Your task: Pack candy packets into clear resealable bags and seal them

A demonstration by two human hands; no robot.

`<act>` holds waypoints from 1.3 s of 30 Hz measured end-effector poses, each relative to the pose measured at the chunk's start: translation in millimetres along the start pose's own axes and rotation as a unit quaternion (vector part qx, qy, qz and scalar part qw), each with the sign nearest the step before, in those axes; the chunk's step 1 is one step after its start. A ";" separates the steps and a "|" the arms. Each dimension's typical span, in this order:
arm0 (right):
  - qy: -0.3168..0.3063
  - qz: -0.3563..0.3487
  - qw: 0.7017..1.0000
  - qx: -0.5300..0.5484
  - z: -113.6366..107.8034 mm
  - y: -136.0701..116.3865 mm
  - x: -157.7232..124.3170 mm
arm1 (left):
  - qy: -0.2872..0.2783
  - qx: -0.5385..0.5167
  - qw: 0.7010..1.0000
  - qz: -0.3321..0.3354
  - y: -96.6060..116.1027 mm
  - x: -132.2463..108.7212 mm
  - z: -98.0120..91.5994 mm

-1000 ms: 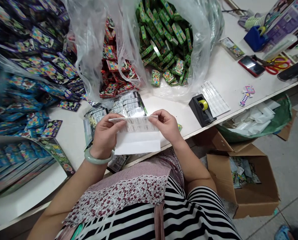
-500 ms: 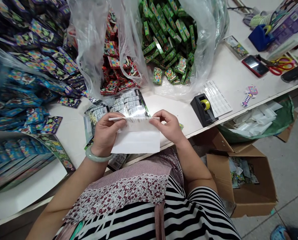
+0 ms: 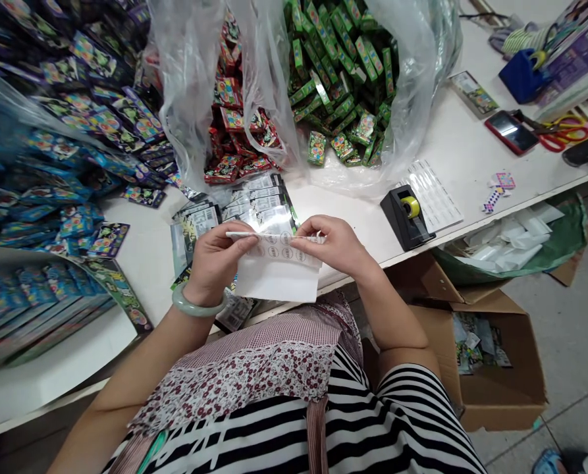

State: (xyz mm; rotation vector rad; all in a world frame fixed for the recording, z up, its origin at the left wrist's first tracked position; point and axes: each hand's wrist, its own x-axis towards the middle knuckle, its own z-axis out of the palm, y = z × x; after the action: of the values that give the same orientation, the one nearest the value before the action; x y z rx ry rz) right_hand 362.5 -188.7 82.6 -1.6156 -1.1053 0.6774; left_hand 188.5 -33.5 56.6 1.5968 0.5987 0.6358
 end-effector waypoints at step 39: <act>0.030 0.022 0.990 -0.139 -25.7 33.5 -11.1 | -0.052 -0.038 0.994 -0.085 -6.9 1.3 4.8</act>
State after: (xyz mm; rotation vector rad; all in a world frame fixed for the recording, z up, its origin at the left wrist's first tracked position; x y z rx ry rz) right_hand 390.6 -211.7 58.3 -1.8884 -1.1619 0.5170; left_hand 192.7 -35.2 49.4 1.4798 0.6176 0.4414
